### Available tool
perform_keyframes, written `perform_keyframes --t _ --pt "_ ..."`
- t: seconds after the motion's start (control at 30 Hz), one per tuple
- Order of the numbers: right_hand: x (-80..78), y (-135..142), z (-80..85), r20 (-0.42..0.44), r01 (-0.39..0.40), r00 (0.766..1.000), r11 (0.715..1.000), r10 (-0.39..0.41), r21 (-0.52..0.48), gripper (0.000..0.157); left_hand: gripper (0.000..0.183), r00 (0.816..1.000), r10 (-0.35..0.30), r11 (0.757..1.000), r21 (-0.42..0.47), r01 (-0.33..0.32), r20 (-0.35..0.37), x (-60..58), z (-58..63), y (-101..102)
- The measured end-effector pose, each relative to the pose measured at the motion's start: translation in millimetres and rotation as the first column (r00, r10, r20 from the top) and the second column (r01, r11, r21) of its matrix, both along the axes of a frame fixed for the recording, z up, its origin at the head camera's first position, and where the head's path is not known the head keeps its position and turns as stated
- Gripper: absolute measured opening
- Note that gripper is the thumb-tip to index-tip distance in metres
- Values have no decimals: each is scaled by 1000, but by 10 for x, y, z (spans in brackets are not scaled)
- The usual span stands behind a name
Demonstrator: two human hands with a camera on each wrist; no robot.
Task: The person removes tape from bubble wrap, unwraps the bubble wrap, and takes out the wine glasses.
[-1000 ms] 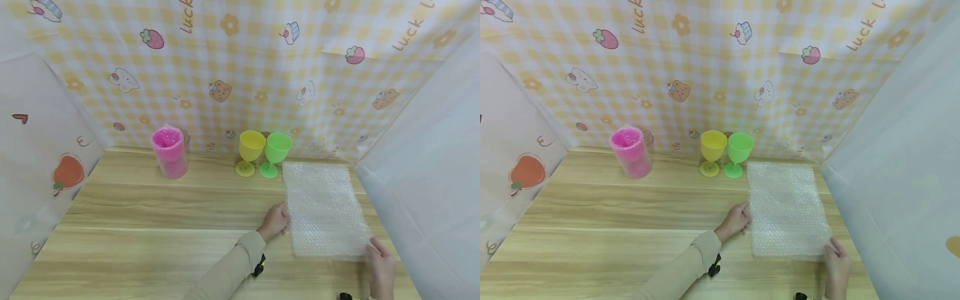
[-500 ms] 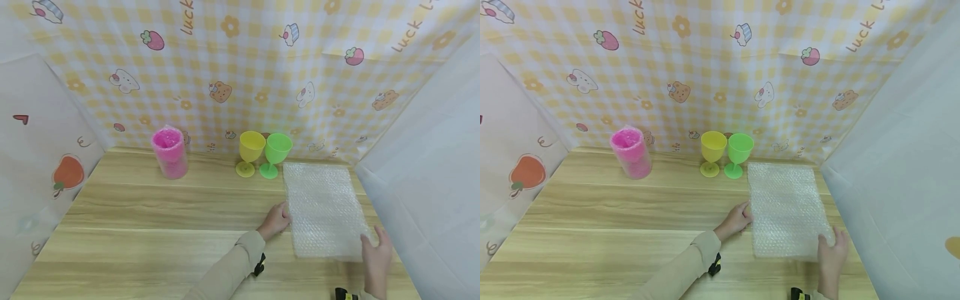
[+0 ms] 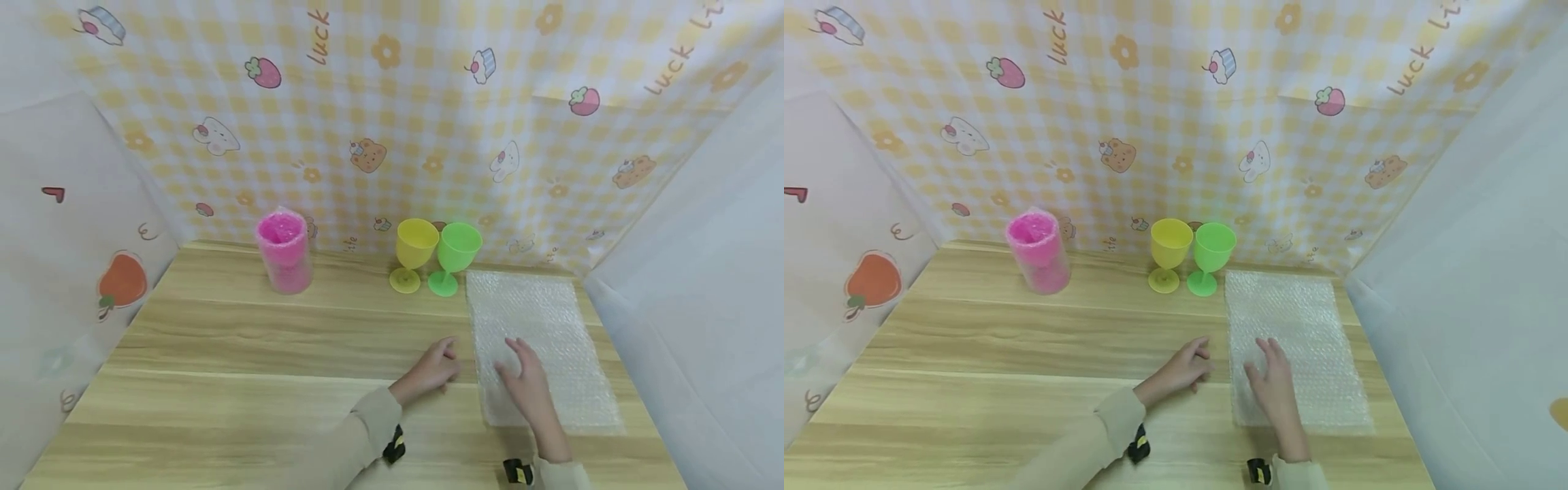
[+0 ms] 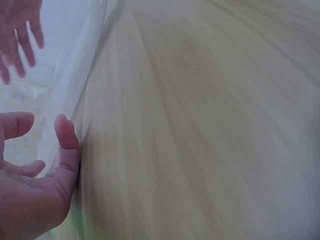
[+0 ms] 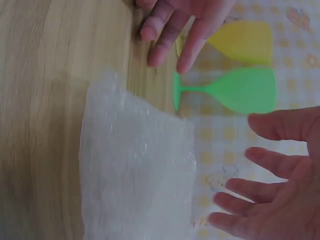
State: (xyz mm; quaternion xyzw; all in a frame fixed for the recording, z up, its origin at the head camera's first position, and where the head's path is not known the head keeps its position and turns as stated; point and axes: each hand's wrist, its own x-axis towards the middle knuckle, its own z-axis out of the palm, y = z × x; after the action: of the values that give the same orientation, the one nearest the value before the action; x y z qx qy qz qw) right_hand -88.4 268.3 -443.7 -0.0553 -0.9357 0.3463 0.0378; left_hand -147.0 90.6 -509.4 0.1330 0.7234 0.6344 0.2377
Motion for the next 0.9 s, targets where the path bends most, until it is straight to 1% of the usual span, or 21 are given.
perform_keyframes --t 0.1,0.17,0.23,0.27,0.33,0.37,0.4,0.43,0.47,0.5,0.53,0.57,0.6,0.63,0.67,0.7,0.73,0.77,0.8,0.83,0.9 --pt "-40 -105 -72 75 -62 996 995 56 79 49 59 999 20 999 32 -19 -24 25 29 -272" --pt "-54 -158 -114 97 -83 993 988 70 133 48 53 998 30 999 39 -28 -50 49 142 -497" --pt "-59 -199 -142 88 -99 993 977 84 186 47 46 991 49 999 27 -46 -121 72 298 -744" --pt "-61 -214 -152 80 -105 993 973 91 205 47 42 984 59 998 11 -58 -169 73 383 -874" --pt "-63 -241 -169 63 -109 993 964 96 241 46 37 960 109 993 -12 -116 -257 56 529 -1124" --pt "-64 -252 -176 53 -112 993 961 102 253 46 35 938 147 987 -17 -160 -313 34 571 -1249" --pt "-66 -263 -183 47 -115 993 958 106 262 47 33 916 196 976 -17 -216 -349 -12 576 -1369" --pt "-70 -275 -192 43 -116 993 956 109 269 47 33 891 251 961 -16 -277 -379 -63 575 -1492" --pt "-75 -290 -200 43 -117 993 956 109 270 47 32 863 314 940 1 -342 -396 -125 563 -1614" --pt "-80 -308 -208 43 -116 993 955 109 273 47 33 828 386 911 25 -413 -406 -187 551 -1731" --pt "-84 -328 -215 39 -118 993 954 111 277 46 35 785 457 873 43 -486 -419 -254 543 -1852" --pt "-91 -351 -221 37 -117 993 956 111 270 46 38 730 531 826 73 -558 -431 -321 542 -1968" --pt "-97 -376 -226 31 -117 993 956 113 270 45 41 675 600 772 90 -629 -430 -394 541 -2078" --pt "-102 -402 -229 26 -117 993 958 114 264 45 47 615 658 715 104 -691 -435 -451 569 -2184" --pt "-105 -427 -232 25 -117 993 959 114 259 44 53 563 704 662 112 -741 -432 -512 596 -2282" --pt "-109 -450 -237 20 -117 993 959 116 257 43 61 527 736 620 109 -777 -426 -568 626 -2374" --pt "-111 -473 -242 20 -119 993 961 117 248 43 69 505 753 592 101 -799 -422 -626 650 -2461" --pt "-113 -494 -245 16 -119 993 964 119 236 42 78 497 760 579 88 -811 -419 -683 670 -2541" --pt "-112 -515 -247 19 -123 992 967 122 223 42 85 509 753 583 64 -810 -417 -736 689 -2617" --pt "-114 -537 -248 28 -127 992 971 124 204 42 94 540 735 607 43 -794 -410 -789 702 -2690" --pt "-120 -577 -251 38 -137 991 976 132 168 42 105 625 678 676 -5 -737 -386 -889 725 -2813"
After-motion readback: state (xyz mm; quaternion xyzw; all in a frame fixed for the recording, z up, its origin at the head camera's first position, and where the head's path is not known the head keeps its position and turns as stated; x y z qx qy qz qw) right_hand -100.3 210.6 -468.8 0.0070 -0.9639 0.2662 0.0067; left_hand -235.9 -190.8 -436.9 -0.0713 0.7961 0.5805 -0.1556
